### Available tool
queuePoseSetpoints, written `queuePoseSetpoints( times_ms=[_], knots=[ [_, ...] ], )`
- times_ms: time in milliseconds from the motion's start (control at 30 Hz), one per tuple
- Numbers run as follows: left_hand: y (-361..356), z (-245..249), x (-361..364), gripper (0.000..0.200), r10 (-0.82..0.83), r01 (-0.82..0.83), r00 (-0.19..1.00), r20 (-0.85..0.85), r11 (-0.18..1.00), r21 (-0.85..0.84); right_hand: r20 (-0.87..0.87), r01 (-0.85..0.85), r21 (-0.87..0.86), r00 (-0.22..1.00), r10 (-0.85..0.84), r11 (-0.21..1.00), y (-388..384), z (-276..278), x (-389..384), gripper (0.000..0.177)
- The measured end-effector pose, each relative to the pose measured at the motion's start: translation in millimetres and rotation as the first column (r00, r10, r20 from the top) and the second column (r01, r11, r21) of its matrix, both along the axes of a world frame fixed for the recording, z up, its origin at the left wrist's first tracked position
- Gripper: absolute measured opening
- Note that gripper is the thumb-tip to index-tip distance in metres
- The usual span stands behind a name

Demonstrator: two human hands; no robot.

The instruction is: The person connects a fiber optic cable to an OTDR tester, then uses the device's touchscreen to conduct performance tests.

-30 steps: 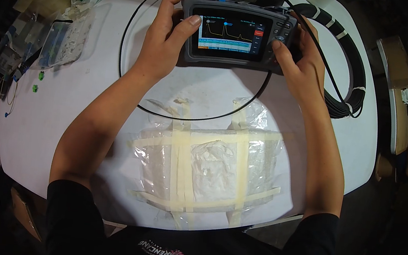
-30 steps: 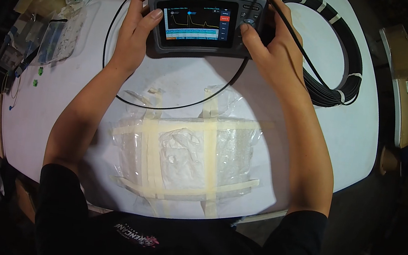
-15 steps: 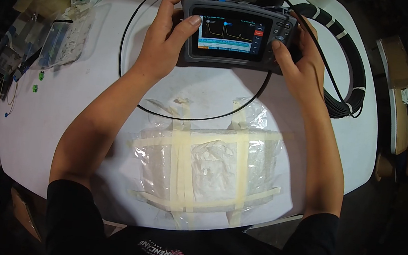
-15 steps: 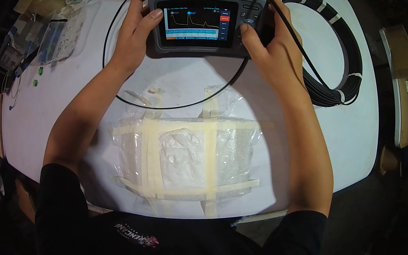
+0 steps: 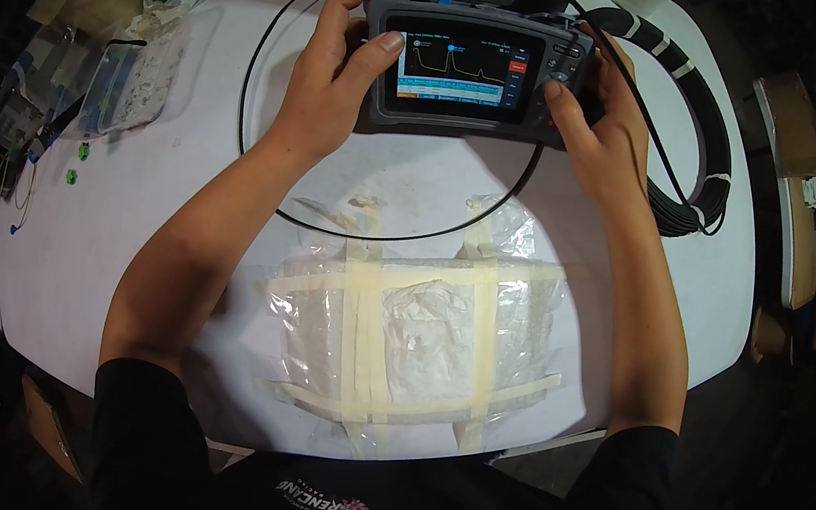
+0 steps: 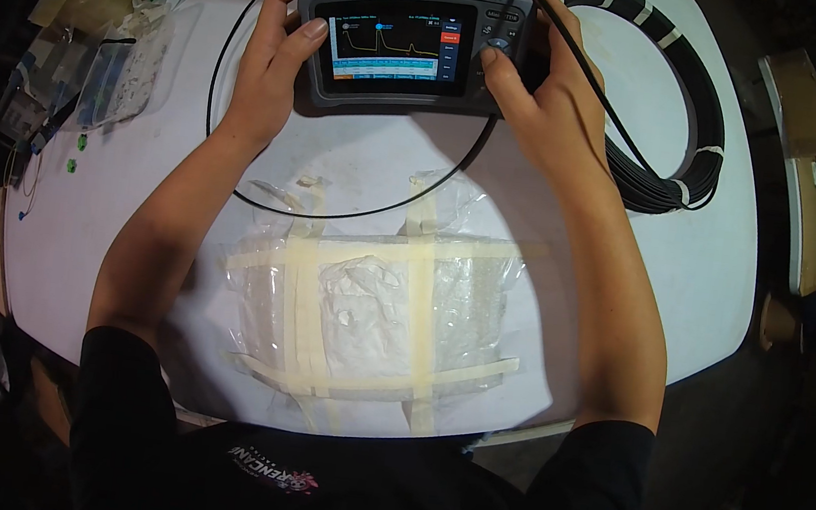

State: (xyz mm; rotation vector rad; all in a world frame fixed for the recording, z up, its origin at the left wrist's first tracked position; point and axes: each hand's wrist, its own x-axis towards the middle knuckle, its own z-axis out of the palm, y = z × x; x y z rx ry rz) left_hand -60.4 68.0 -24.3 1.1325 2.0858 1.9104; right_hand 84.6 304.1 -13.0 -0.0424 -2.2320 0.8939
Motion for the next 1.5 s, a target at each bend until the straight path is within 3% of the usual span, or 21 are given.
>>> queuePoseSetpoints(
  times_ms=[233,400,633,1133,1233,1400,1500],
  knots=[
    [-0.2,0.2,-0.5,0.054,-0.002,0.002,1.0,0.008,1.0,-0.005,0.012,0.007,0.041,1.0,-0.008,0.999,2.1,-0.4,0.8,0.062],
    [-0.7,-2.4,-1.6,0.055,0.005,-0.006,1.0,-0.013,1.0,-0.01,0.059,-0.006,-0.091,0.998,0.011,0.996,-4.6,4.2,3.4,0.061],
    [-0.7,-1.2,-1.6,0.056,0.005,-0.006,1.0,-0.025,1.0,-0.02,0.005,-0.006,-0.02,1.0,0.006,1.0,0.0,0.0,0.1,0.061],
    [0.2,-1.5,-0.9,0.056,0.004,-0.005,1.0,-0.021,1.0,-0.005,0.069,0.001,-0.11,0.998,0.007,0.994,0.0,0.9,2.2,0.063],
    [-0.6,-1.6,-1.4,0.056,-0.002,0.002,1.0,-0.01,1.0,-0.016,0.01,-0.016,-0.042,1.0,0.017,0.999,-0.8,0.6,0.6,0.063],
    [0.0,-0.5,-0.6,0.056,0.0,-0.001,1.0,-0.01,1.0,-0.013,0.044,-0.032,-0.122,0.998,0.037,0.992,-0.1,2.9,2.3,0.063],
    [0.0,-0.7,-0.9,0.056,0.002,-0.002,1.0,-0.013,1.0,-0.011,0.015,-0.007,-0.025,1.0,0.008,1.0,-0.7,0.6,0.9,0.062]
  ],
)
